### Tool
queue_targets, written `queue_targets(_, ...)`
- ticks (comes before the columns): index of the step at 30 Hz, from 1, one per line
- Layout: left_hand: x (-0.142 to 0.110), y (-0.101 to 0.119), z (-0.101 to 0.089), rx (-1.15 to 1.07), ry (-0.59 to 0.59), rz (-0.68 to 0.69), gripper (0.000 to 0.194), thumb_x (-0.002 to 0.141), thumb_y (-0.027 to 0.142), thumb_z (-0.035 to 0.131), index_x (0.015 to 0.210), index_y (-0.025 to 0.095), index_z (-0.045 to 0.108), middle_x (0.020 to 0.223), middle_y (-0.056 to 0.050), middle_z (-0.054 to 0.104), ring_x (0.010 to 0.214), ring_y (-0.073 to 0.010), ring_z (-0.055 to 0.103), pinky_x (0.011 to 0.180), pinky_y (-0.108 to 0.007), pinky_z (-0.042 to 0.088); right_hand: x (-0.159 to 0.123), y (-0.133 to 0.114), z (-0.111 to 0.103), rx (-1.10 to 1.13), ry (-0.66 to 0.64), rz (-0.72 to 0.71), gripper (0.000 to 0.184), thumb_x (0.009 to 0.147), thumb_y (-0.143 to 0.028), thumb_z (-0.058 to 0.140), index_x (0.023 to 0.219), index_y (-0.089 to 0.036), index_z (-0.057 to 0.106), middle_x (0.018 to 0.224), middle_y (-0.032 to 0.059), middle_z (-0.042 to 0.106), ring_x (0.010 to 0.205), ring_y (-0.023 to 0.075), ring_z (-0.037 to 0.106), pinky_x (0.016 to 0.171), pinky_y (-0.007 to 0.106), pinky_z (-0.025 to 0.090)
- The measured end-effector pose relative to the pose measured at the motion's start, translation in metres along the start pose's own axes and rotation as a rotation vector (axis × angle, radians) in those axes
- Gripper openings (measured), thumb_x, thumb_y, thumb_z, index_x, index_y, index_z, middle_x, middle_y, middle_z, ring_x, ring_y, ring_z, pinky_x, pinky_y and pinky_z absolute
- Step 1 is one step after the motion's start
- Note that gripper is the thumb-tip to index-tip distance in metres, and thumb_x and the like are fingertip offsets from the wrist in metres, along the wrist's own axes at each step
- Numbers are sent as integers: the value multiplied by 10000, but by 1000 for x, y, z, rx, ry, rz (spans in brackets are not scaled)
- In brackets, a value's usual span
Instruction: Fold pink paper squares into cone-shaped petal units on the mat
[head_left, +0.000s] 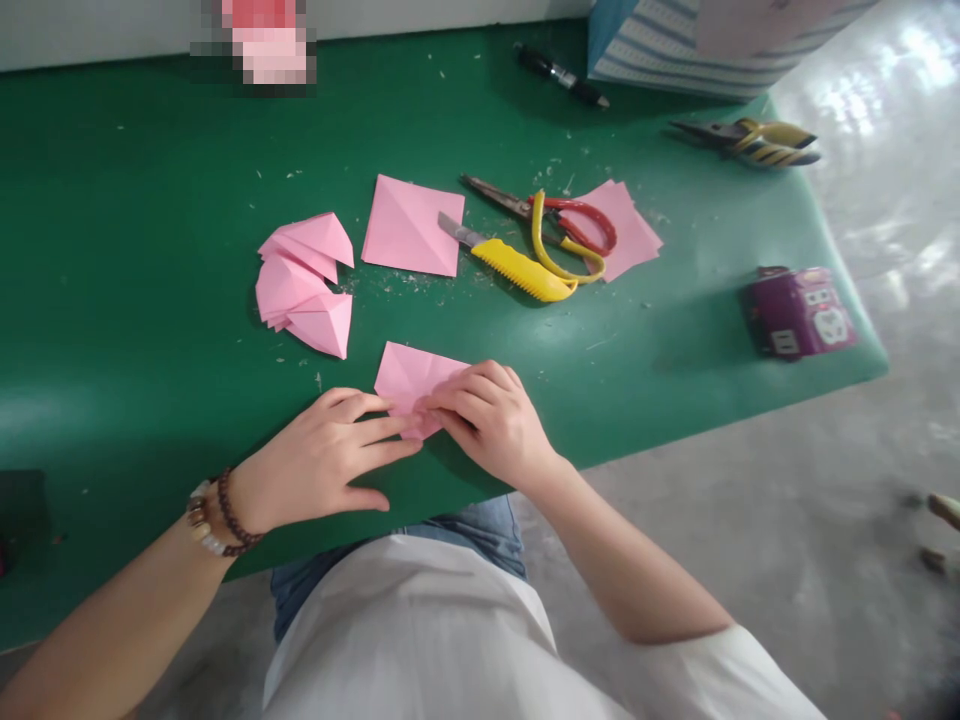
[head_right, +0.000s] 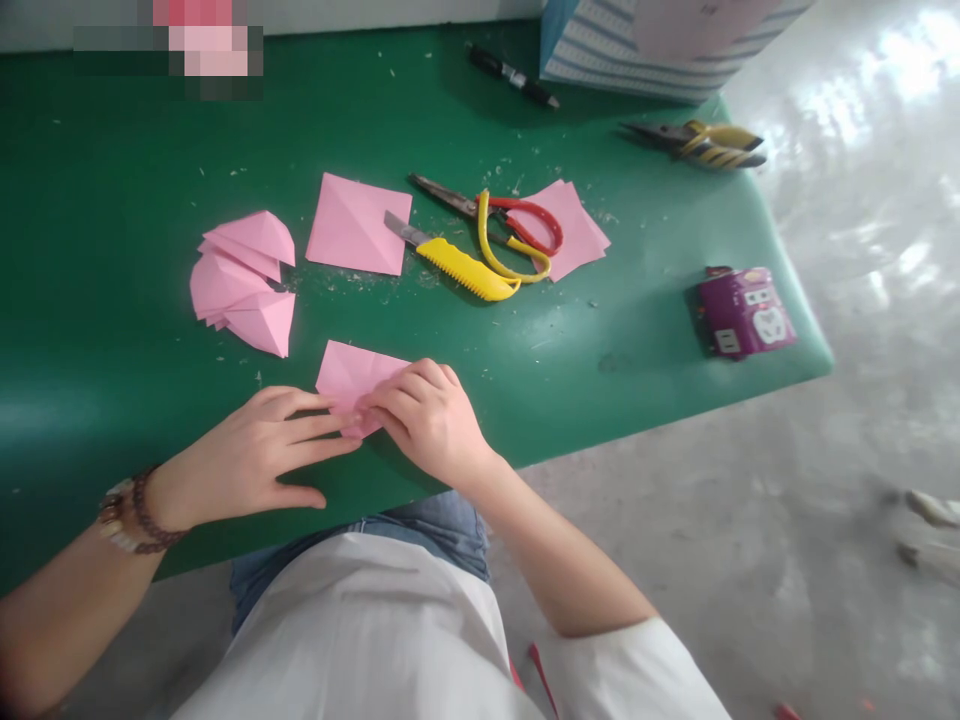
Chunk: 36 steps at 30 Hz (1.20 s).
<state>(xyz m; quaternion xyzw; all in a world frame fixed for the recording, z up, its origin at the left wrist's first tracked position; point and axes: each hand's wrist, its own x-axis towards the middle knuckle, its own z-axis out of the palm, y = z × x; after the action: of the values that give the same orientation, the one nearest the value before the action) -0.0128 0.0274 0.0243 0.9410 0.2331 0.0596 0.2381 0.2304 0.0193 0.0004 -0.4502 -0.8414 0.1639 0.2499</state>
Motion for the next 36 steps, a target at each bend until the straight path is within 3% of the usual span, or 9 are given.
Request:
queue_targets(7, 0, 3, 2, 18, 21, -22, 596, 758, 450, 784, 1278, 230, 590, 1387, -26, 582, 1217, -292, 500, 1007, -470, 410, 0, 0, -8, 48, 52, -32, 76, 924, -221, 615, 948, -217, 686, 911, 29, 745, 894, 204, 601, 803, 369, 489)
queue_targets(10, 0, 4, 2, 20, 23, -33, 560, 767, 453, 776, 1257, 243, 603, 1420, -20, 554, 1236, -291, 490, 1012, -467, 414, -14, -16, -22, 122, 148, 109, 104, 927, -178, 578, 1010, -219, 624, 1032, 57, 729, 860, 188, 627, 794, 370, 511)
queue_targets(11, 0, 4, 2, 17, 22, -35, 555, 765, 457, 777, 1250, 245, 608, 1426, -18, 548, 1242, -288, 486, 1015, -464, 417, -21, -25, -26, 187, 153, 198, 110, 932, -168, 552, 1014, -225, 600, 1073, 59, 721, 755, 153, 618, 724, 337, 515)
queue_targets(14, 0, 4, 2, 6, 24, -43, 545, 753, 462, 784, 1229, 254, 620, 1415, -3, 559, 1246, -278, 484, 1007, -457, 428, -41, -53, -28, 515, -38, 433, 97, 947, -184, 502, 1023, -244, 512, 1228, 80, 678, 524, 74, 519, 477, 244, 430)
queue_targets(19, -1, 4, 1, 15, 15, -51, 544, 747, 474, 785, 1225, 266, 630, 1425, 9, 551, 1250, -281, 477, 1011, -463, 423, -51, -76, -18, 697, -236, 595, 113, 927, -210, 504, 1009, -256, 441, 1398, 128, 570, 464, 45, 469, 472, 248, 395)
queue_targets(27, -1, 3, 2, 31, 27, -32, 575, 736, 469, 794, 1235, 235, 628, 1385, -29, 584, 1232, -297, 491, 999, -474, 437, -44, -72, -23, 656, -343, 693, 127, 916, -233, 485, 992, -259, 386, 1356, 119, 608, 421, 39, 423, 468, 249, 379)
queue_targets(36, -2, 2, 4, 5, 47, -30, 536, 741, 421, 800, 1221, 246, 639, 1355, -53, 603, 1235, -319, 498, 992, -490, 442, -51, -52, -27, 638, -147, 767, 130, 935, -282, 481, 1001, -258, 372, 1378, 149, 583, 406, 42, 424, 410, 241, 414)
